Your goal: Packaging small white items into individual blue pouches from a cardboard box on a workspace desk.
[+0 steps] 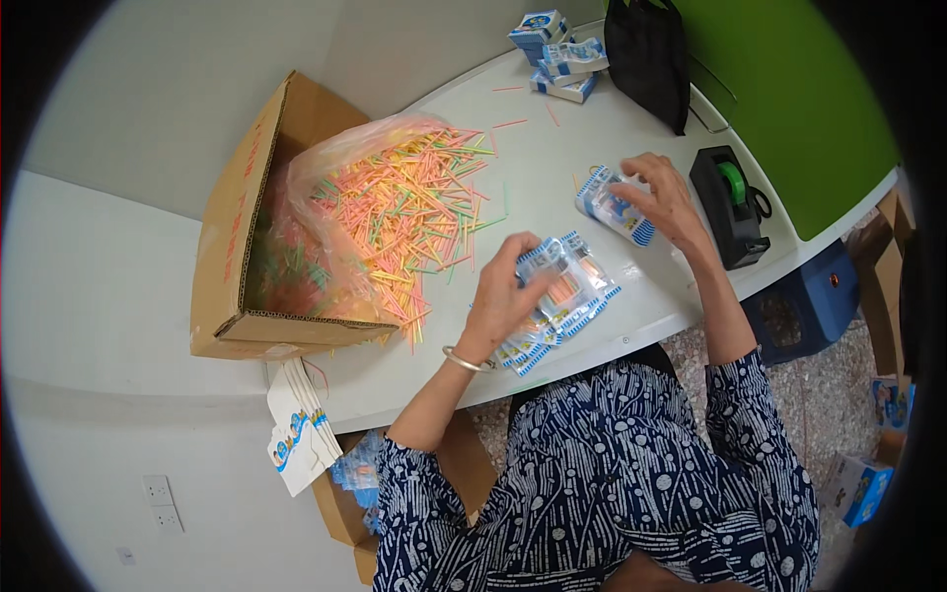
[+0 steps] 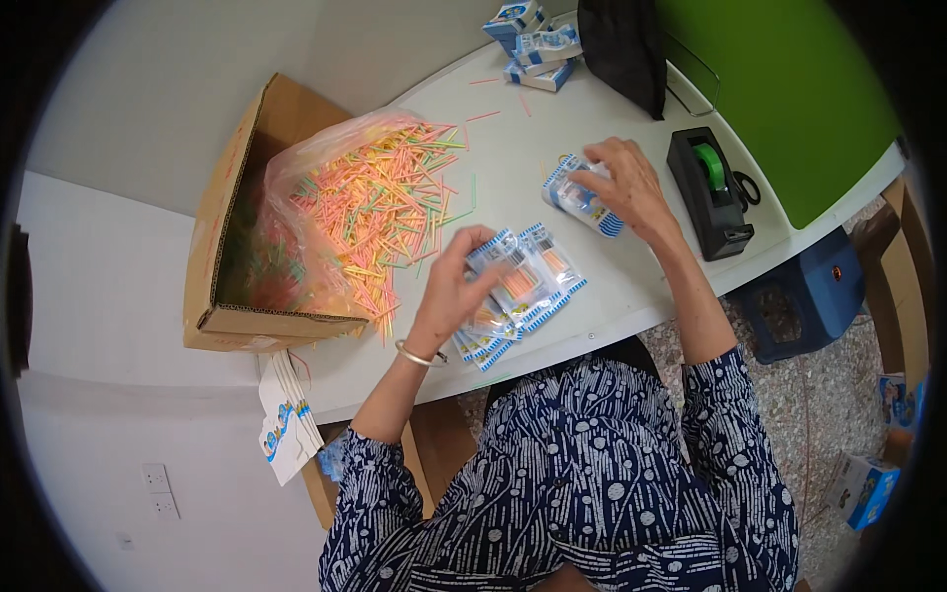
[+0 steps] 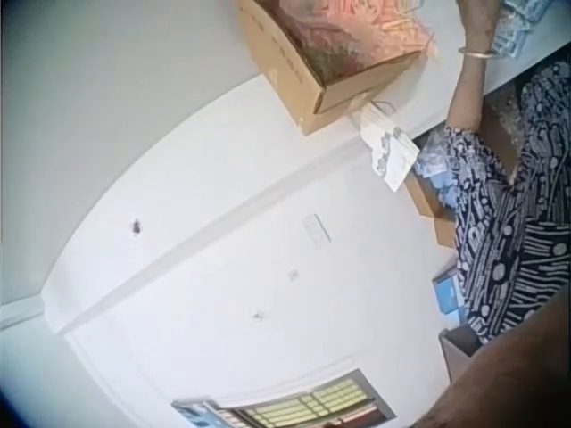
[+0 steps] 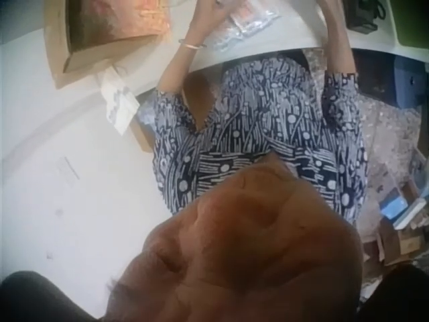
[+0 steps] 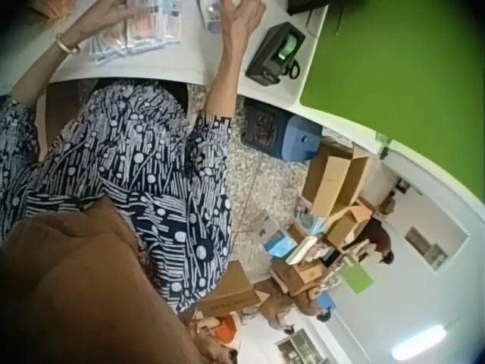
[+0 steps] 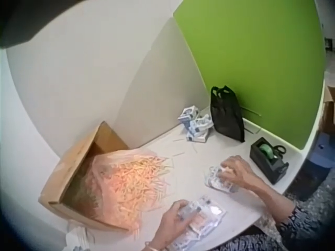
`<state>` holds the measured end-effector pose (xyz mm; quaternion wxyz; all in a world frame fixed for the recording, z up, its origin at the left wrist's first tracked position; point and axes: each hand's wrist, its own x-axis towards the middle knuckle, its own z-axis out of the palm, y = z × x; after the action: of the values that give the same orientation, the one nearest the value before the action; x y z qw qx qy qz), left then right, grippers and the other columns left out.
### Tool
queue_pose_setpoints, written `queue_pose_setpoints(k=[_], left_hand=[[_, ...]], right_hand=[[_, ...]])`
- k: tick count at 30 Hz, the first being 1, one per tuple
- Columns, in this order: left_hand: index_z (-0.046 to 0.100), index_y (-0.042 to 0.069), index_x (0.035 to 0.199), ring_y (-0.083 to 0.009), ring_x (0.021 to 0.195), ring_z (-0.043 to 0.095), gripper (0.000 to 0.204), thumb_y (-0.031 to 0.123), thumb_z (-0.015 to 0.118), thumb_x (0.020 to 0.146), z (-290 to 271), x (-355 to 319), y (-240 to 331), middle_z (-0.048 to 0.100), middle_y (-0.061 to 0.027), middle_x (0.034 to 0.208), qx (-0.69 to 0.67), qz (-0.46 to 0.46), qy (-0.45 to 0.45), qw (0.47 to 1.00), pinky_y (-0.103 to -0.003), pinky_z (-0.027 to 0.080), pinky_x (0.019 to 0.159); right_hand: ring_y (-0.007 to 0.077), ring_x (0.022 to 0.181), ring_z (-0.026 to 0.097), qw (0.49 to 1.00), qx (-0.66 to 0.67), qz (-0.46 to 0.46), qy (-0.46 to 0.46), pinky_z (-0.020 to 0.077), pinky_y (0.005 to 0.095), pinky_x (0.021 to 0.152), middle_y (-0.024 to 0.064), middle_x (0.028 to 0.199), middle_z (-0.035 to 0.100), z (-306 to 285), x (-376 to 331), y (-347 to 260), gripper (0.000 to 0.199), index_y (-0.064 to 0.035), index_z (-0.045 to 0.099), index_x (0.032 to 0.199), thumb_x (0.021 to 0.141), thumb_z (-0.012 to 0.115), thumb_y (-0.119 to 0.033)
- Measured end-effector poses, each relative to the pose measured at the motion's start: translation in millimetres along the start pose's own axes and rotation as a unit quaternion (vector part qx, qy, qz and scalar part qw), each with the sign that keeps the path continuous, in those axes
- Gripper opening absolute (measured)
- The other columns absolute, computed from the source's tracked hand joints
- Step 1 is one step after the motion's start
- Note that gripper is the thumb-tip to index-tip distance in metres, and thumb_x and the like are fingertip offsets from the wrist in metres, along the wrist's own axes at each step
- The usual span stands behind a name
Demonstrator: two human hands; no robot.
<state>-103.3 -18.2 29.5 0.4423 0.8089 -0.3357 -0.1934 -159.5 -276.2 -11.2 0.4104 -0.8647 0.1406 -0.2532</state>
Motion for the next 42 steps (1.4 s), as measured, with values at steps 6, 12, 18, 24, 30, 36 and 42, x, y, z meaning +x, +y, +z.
queue_pose_setpoints(k=[6, 12, 18, 24, 30, 36, 42], left_hand=[[0.052, 0.004, 0.116, -0.0329, 0.119, 0.036, 0.05, 0.028, 0.07, 0.075, 8.8, -4.3, -11.3, 0.045, -0.0157, 0.127, 0.222, 0.078, 0.069, 0.969, -0.043, 0.028, 0.099], [0.051, 0.004, 0.116, -0.0308, 0.111, 0.04, 0.051, 0.027, 0.071, 0.074, 12.4, 15.3, -8.6, 0.048, -0.0124, 0.12, 0.225, 0.14, 0.102, 0.959, -0.043, 0.031, 0.091], [0.056, 0.003, 0.111, -0.0242, 0.101, 0.052, 0.044, 0.028, 0.07, 0.078, 13.5, 54.7, -3.6, 0.058, -0.0123, 0.109, 0.095, 0.138, 0.167, 0.972, -0.036, 0.04, 0.09], [0.063, -0.001, 0.095, -0.0236, 0.083, 0.06, 0.024, 0.016, 0.067, 0.079, 6.8, 65.8, 0.2, 0.064, -0.0128, 0.086, -0.126, 0.069, 0.08, 0.986, -0.032, 0.046, 0.075], [0.063, 0.0, 0.091, -0.0236, 0.079, 0.06, 0.017, 0.012, 0.065, 0.078, 8.9, 54.2, -12.6, 0.064, -0.0137, 0.083, -0.102, 0.122, 0.146, 0.976, -0.033, 0.046, 0.069], [0.063, 0.003, 0.091, -0.0299, 0.074, 0.054, 0.015, 0.011, 0.062, 0.078, 11.5, 42.4, -2.2, 0.058, -0.0133, 0.077, -0.005, 0.162, 0.188, 0.969, -0.039, 0.042, 0.074], [0.063, 0.001, 0.086, -0.026, 0.07, 0.054, 0.011, 0.009, 0.063, 0.078, 0.6, 33.7, -14.3, 0.06, -0.0107, 0.075, 0.099, 0.168, 0.232, 0.953, -0.036, 0.043, 0.068]], right_hand=[[0.0303, 0.098, 0.049, 0.99, -0.138, -0.031, 0.0, 0.0409, 0.0406, 0.085, 0.0141, 0.1, 0.054, 20.2, -8.6, 31.2, 0.037, -0.0004, 0.063, 0.097, 0.075, 0.07, -0.029], [0.0288, 0.093, 0.051, 0.996, -0.083, -0.032, 0.019, 0.0402, 0.0394, 0.083, 0.0117, 0.095, 0.057, 18.0, -7.4, 33.9, 0.025, -0.0019, 0.064, 0.096, 0.077, 0.067, -0.018], [0.0262, 0.088, 0.054, 0.976, -0.048, -0.195, 0.08, 0.0391, 0.0359, 0.08, 0.0081, 0.091, 0.059, 9.6, -5.8, -15.5, 0.019, -0.0046, 0.065, 0.095, 0.078, 0.066, -0.013], [0.0243, 0.087, 0.057, 0.983, 0.084, -0.161, 0.009, 0.0423, 0.0345, 0.074, 0.0095, 0.093, 0.062, 22.0, -11.6, -33.1, 0.023, -0.0035, 0.062, 0.096, 0.078, 0.067, -0.016], [0.0105, 0.073, 0.054, 0.967, 0.189, -0.013, -0.17, 0.0441, 0.0267, 0.066, 0.0037, 0.079, 0.061, 12.9, -3.3, -47.2, 0.021, 0.0017, 0.062, 0.088, 0.076, 0.068, -0.015], [0.0072, 0.065, 0.051, 0.962, 0.159, -0.006, -0.222, 0.0411, 0.0235, 0.06, 0.0013, 0.068, 0.059, 10.8, 0.7, -49.1, 0.019, 0.0018, 0.065, 0.077, 0.077, 0.067, -0.017], [0.0072, 0.055, 0.044, 0.957, 0.194, -0.011, -0.214, 0.0359, 0.0266, 0.051, 0.0016, 0.057, 0.052, 29.5, -8.5, -61.1, 0.02, 0.0031, 0.064, 0.074, 0.078, 0.066, -0.017]])
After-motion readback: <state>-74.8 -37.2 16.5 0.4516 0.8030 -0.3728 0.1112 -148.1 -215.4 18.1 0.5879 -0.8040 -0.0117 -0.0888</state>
